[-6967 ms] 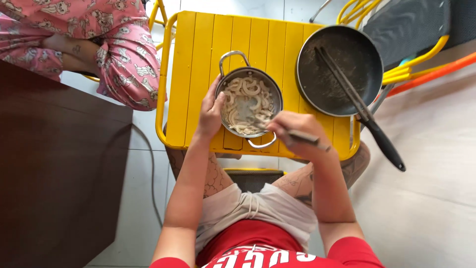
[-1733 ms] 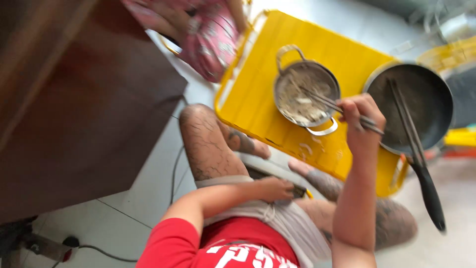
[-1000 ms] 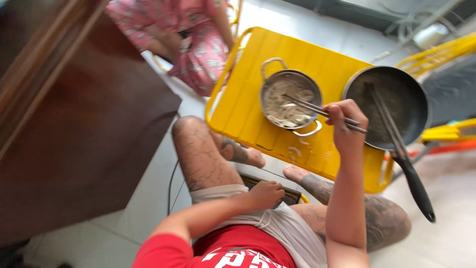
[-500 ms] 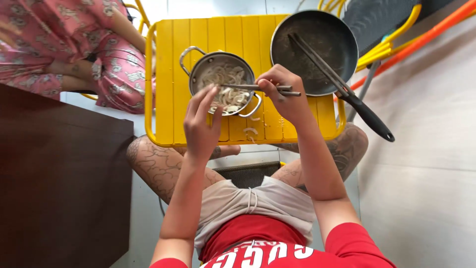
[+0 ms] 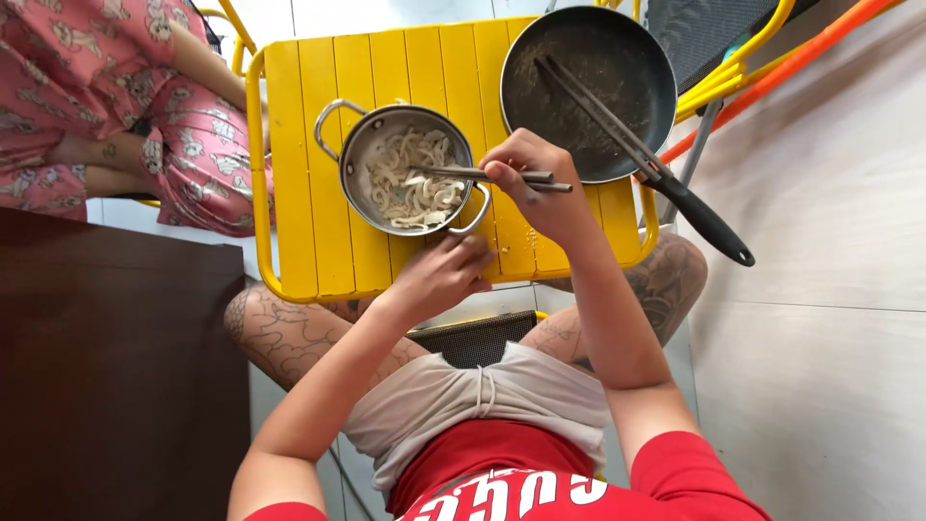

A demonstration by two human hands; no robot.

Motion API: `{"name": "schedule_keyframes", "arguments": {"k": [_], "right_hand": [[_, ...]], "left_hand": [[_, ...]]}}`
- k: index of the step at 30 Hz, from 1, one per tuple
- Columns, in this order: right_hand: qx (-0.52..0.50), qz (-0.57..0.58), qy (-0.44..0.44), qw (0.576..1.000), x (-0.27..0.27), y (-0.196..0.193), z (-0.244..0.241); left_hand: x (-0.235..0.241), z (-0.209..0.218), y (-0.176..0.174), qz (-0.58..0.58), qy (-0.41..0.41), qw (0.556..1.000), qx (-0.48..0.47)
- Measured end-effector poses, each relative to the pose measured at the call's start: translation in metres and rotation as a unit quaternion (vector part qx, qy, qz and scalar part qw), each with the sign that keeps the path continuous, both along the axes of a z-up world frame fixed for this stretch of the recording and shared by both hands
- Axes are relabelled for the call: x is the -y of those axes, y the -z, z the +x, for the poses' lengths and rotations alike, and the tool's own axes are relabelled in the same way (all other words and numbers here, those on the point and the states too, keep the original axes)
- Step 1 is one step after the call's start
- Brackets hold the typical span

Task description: Stirring and lifting noodles in a small pot using chopsticks

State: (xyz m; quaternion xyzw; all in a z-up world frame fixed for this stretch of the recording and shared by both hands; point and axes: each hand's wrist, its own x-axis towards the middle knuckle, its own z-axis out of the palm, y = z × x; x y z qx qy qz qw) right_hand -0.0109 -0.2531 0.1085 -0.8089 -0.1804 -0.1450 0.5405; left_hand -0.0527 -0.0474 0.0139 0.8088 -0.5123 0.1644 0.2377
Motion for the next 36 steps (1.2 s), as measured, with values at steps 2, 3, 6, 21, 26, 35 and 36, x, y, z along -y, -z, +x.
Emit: {"name": "schedule_keyframes", "arguments": {"k": [2, 3, 6, 21, 26, 35, 36], "right_hand": [[-0.007, 0.007, 0.004, 1.0, 0.003, -0.002, -0.002], [-0.013, 0.013, 0.005, 1.0, 0.004, -0.002, -0.001], [-0.022, 0.011, -0.007, 1.0, 0.005, 0.001, -0.002], [-0.013, 0.004, -0.021, 1.0, 0.004, 0.009, -0.002], [0.003, 0.0, -0.012, 1.0, 0.0, 0.004, 0.0], [0.06, -0.038, -0.007, 0.997, -0.004, -0.029, -0.022], [0.088, -0.07, 0.005, 0.994, -0.005, -0.04, -0.028]], "left_hand": [[-0.007, 0.001, 0.006, -0.016, 0.001, 1.0, -0.003], [-0.011, 0.003, 0.009, -0.033, -0.001, 0.999, -0.006], [-0.027, 0.009, 0.017, -0.003, 0.036, 0.997, -0.071], [-0.027, 0.0, -0.049, -0.111, 0.014, 0.993, 0.038], [-0.054, 0.043, -0.101, -0.172, -0.04, 0.984, -0.029], [-0.095, 0.072, -0.077, -0.247, -0.3, 0.92, -0.049], [-0.1, 0.075, -0.071, -0.257, -0.348, 0.894, -0.114]]}}
